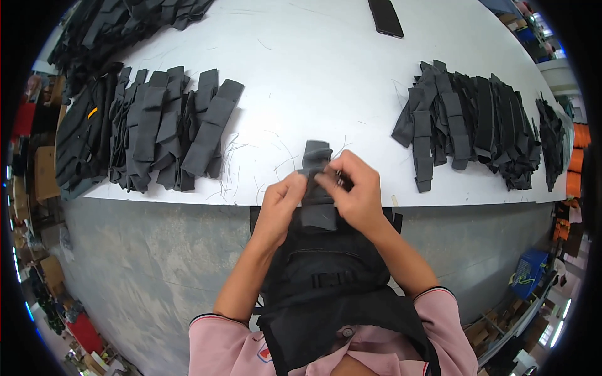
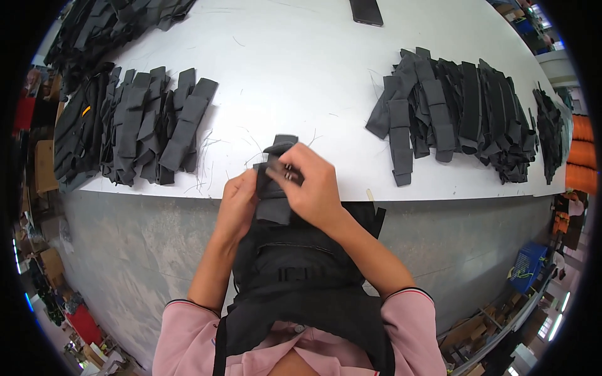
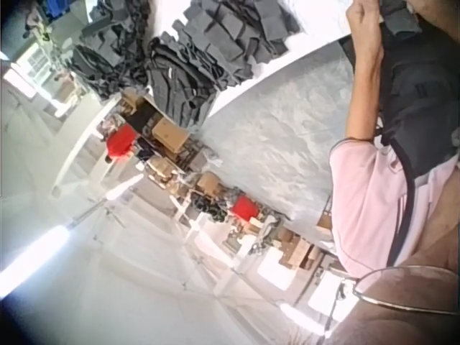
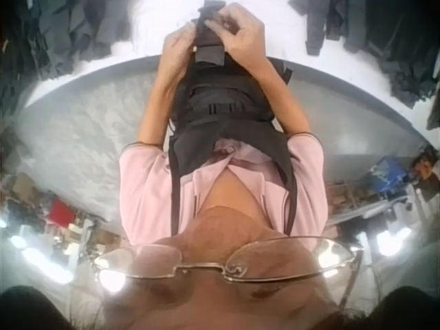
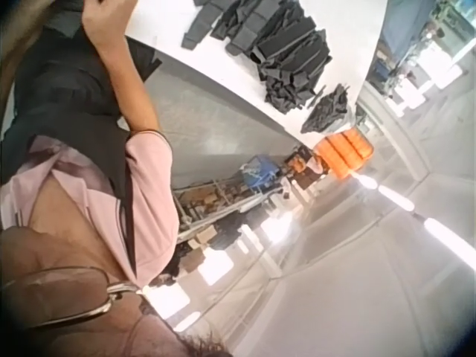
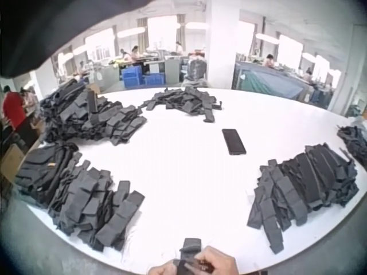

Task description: Trimming excess threads or material from black fabric strips using snips.

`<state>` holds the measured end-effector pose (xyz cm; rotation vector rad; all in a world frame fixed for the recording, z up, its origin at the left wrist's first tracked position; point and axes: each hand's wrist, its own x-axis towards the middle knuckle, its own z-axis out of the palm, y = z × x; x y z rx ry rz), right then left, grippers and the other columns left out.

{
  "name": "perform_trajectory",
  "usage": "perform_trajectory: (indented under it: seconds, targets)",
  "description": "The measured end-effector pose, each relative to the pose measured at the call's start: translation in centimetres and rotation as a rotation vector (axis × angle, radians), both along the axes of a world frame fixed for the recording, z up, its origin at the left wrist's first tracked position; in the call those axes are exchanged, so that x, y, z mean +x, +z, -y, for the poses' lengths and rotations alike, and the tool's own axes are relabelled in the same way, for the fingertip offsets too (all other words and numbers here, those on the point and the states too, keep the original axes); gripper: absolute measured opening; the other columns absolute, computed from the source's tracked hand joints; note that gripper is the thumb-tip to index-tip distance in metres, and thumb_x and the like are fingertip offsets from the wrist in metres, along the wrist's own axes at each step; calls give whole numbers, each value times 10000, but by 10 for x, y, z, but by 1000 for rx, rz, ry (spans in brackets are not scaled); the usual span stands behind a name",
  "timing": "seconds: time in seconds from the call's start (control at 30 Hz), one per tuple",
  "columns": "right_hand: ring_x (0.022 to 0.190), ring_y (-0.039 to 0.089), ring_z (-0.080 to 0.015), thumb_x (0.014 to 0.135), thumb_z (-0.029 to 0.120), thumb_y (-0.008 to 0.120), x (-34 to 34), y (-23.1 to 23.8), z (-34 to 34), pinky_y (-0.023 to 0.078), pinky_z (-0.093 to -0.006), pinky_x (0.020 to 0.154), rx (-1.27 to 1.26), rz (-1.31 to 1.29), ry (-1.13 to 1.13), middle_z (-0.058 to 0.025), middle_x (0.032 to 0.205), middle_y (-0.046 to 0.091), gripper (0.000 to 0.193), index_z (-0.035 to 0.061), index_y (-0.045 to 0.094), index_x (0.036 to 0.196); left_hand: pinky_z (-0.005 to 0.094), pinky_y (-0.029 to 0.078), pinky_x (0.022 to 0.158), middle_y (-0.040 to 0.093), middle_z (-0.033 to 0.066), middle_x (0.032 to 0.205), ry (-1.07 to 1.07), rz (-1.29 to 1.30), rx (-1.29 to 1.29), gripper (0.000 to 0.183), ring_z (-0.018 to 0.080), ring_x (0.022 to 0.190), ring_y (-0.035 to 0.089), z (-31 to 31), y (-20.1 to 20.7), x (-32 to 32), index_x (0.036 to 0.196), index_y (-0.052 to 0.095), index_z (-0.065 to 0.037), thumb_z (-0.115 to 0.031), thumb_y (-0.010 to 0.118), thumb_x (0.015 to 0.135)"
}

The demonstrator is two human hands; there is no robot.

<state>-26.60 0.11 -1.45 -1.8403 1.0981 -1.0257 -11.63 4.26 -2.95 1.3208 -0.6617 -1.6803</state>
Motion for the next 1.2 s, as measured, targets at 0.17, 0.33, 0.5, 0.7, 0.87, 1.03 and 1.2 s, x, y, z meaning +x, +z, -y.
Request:
perform_trajectory:
  seconds: [0.17, 0.33, 0.5, 0.7, 0.87, 1.03, 1.2]
  targets:
    - [588, 403, -18, 873, 180, 607, 11, -10, 24, 315, -178, 504, 832, 503, -37, 29, 673, 480, 187, 36, 527, 786, 175, 390, 667, 539, -36, 765, 17, -133, -70, 273, 46, 710, 478, -4, -6, -5, 910, 574, -35, -304, 538, 936]
    - [607, 462, -60, 825, 53, 639, 9, -3, -8, 396, -205, 544, 257, 327, -223, -39, 703, 542, 224, 2, 524, 1010, 192, 441, 625, 607, -4, 814, 239, -42, -39, 198, 36, 700, 524, 4, -11, -6, 969, 599, -12, -201, 565, 922]
    - [602, 518, -67, 794, 77, 674, -30, -5, -46, 417, -206, 567, 363, 108, -56, -21, 713, 584, 251, 20, 548, 1004, 192, 451, 648, 642, 17, 863, 302, -54, -22, 183, 36, 725, 556, 8, -4, 1, 1016, 607, -4, -152, 585, 910]
    - [592, 567, -112, 784, 85, 673, -27, -4, -38, 440, -233, 567, 398, 93, -16, -73, 697, 620, 209, 26, 578, 960, 161, 353, 541, 589, -33, 729, 229, 68, -92, 166, -3, 625, 458, 5, -6, 0, 950, 627, 3, -152, 597, 901]
    - [599, 604, -192, 758, 116, 692, -27, 6, -33, 454, -275, 539, 112, -180, -20, -75, 722, 624, 213, 49, 605, 941, 157, 300, 507, 555, -59, 682, 211, 113, -118, 166, -14, 586, 406, 5, 3, -4, 921, 625, 15, -148, 603, 895]
    - [599, 609, -214, 750, 127, 694, -27, 14, -33, 451, -298, 517, -141, -400, 19, -63, 733, 621, 214, 72, 619, 942, 157, 304, 498, 559, -60, 677, 199, 116, -108, 161, -17, 576, 409, 4, 5, -2, 918, 620, 16, -143, 601, 896]
    - [589, 608, -209, 773, 142, 686, -31, 9, -40, 456, -282, 528, 102, -241, -34, -55, 772, 649, 205, 78, 629, 960, 153, 324, 509, 576, -53, 685, 187, 62, -73, 178, -15, 588, 435, 5, 0, -3, 939, 621, 16, -155, 608, 895]
